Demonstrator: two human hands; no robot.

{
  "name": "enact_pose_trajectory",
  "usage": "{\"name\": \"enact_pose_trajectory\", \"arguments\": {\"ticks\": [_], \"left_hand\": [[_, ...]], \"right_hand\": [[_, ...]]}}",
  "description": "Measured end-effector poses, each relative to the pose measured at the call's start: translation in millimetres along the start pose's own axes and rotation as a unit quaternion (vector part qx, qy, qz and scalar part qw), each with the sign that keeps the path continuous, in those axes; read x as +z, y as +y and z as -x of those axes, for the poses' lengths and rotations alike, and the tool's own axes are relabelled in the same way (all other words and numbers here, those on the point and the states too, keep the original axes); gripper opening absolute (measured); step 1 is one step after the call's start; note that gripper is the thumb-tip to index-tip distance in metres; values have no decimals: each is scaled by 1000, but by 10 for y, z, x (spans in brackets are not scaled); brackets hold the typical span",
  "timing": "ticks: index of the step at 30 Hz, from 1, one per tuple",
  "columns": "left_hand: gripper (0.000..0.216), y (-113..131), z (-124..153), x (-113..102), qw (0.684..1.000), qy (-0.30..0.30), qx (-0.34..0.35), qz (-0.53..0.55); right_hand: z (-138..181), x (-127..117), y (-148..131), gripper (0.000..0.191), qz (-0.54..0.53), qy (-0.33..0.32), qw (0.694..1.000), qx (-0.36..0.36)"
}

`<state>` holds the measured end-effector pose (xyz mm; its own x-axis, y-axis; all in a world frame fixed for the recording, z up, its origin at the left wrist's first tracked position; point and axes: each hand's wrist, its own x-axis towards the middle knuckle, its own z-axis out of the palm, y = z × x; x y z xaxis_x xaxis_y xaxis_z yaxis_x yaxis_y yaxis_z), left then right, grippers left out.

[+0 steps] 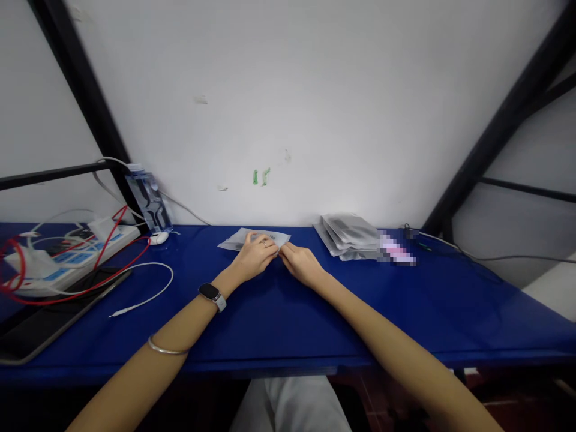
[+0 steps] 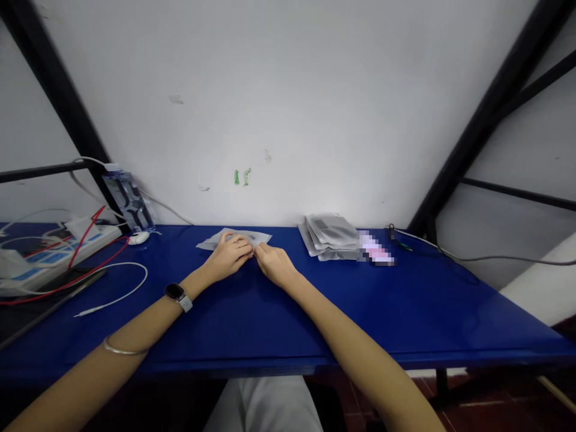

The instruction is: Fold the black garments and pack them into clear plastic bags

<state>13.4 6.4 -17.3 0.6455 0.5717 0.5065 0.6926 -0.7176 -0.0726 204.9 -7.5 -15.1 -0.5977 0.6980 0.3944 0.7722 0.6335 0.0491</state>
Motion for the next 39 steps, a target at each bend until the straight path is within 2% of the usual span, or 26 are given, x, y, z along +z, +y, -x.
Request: {"name": "enact_pose_trajectory", "arguments": {"ticks": [4, 11, 16, 22, 25, 30, 35, 39], "left_hand": [[26, -41, -31, -46, 999, 26, -30, -19], [31, -129, -41, -122, 995, 51, -31, -79], [24, -336, 65, -191, 991, 64, -70, -99], [18, -558, 193, -201, 984, 74, -122, -110], [18, -553, 206, -180, 985, 79, -122, -89], [18, -425, 156, -184, 984, 117, -96, -90], [21, -243, 84, -205, 982, 145, -42, -109], [23, -165, 53, -172, 981, 149, -14, -120]], "right_hand": [[-74, -84, 27, 26, 48, 3, 998, 35], [-62, -147, 137, 29, 88, 22, 994, 69], [3, -185, 358, 31, 93, 19, 984, 151], [56, -137, 557, 32, 103, 26, 972, 209], [72, -99, 572, 32, 84, 62, 979, 177], [43, -25, 515, 32, 76, 117, 990, 3], [9, -7, 434, 28, 56, 173, 983, 5], [28, -45, 399, 27, 27, 184, 983, 14]]}}
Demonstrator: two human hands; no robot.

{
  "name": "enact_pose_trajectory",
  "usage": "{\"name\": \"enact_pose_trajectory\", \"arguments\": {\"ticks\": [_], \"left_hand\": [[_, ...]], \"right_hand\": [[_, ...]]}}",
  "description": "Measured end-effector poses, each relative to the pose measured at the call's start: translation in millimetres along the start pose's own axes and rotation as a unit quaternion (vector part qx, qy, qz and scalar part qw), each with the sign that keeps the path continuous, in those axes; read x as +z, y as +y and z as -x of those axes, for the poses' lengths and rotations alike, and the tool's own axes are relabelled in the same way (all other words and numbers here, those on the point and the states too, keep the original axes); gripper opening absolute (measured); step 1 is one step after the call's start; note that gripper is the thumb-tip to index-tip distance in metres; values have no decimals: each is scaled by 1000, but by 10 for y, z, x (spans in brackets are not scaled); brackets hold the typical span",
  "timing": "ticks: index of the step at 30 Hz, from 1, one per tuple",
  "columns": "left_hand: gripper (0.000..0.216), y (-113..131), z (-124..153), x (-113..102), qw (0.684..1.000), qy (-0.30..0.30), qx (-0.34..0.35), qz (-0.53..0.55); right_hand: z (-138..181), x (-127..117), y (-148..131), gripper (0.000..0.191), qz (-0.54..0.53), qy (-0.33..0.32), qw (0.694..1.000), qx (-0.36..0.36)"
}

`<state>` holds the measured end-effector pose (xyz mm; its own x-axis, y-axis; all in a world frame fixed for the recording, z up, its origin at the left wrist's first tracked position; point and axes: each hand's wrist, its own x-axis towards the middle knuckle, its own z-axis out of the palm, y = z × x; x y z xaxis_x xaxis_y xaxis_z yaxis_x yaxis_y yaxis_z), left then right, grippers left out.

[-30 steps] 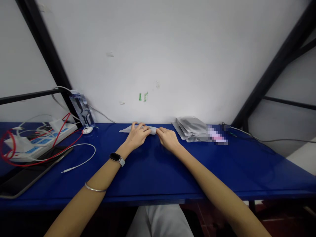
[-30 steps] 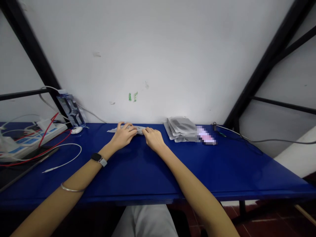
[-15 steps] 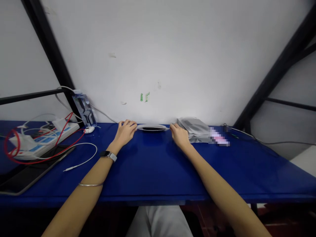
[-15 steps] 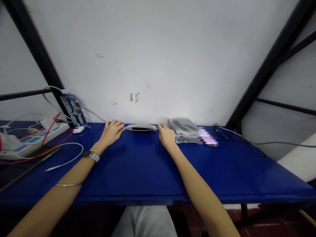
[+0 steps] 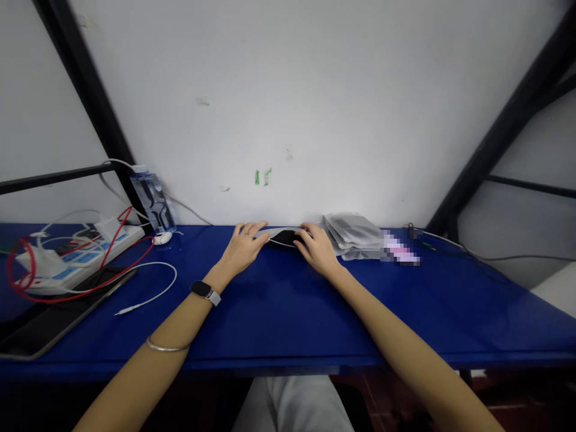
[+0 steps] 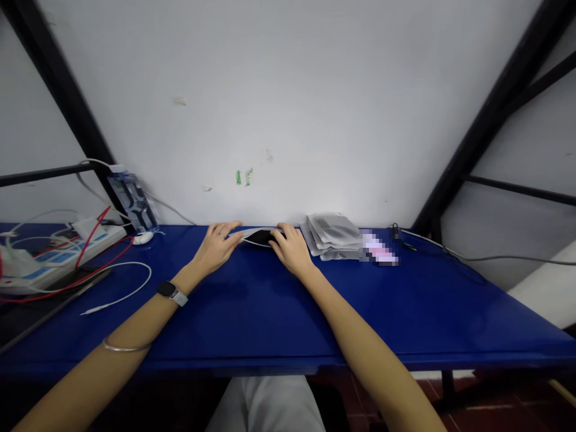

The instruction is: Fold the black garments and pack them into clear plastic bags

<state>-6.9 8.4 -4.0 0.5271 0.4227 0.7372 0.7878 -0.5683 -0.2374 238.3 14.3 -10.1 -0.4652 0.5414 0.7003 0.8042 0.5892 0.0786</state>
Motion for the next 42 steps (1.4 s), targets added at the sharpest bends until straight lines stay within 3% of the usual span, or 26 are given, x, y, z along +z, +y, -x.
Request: {"name": "enact_pose_trajectory", "arguments": {"ticks": [6, 10, 13, 15, 20, 24, 29, 32, 36, 38, 42], "left_hand": [[23, 36, 34, 72, 999, -13, 27, 29], [24, 143, 18, 91, 996, -15, 69, 55], [28, 222, -24, 91, 989, -64, 102, 85], [44, 225, -35, 106, 982, -122, 95, 110], [74, 29, 74, 198, 943, -253, 4, 216], [78, -193, 171, 178, 915, -309, -76, 247], [64, -396, 182, 2, 887, -409, -178, 118], [57, -484, 173, -121, 843, -477, -248, 37], [40, -614, 167, -285, 799, -533, -279, 16], [48, -687, 178, -365, 788, -544, -287, 34], [85, -805, 252, -453, 766, -548, -324, 90]], "right_hand": [[-5, -12, -48, 45, 8, -54, 998, -20], [9, 56, -72, 43, 10, -85, 996, 2], [41, 130, -41, 42, -27, -102, 994, 39], [64, 185, 15, 47, -73, -90, 991, 64], [91, 290, 184, 47, -252, -70, 964, 47], [77, 267, 222, 45, -324, -107, 939, 39], [70, 197, 233, 48, -335, -128, 932, 58], [94, 230, 275, 51, -320, -114, 937, 88], [133, 315, 320, 52, -292, -87, 942, 137], [139, 334, 316, 51, -281, -67, 945, 149], [113, 294, 274, 49, -259, -32, 953, 153]]}}
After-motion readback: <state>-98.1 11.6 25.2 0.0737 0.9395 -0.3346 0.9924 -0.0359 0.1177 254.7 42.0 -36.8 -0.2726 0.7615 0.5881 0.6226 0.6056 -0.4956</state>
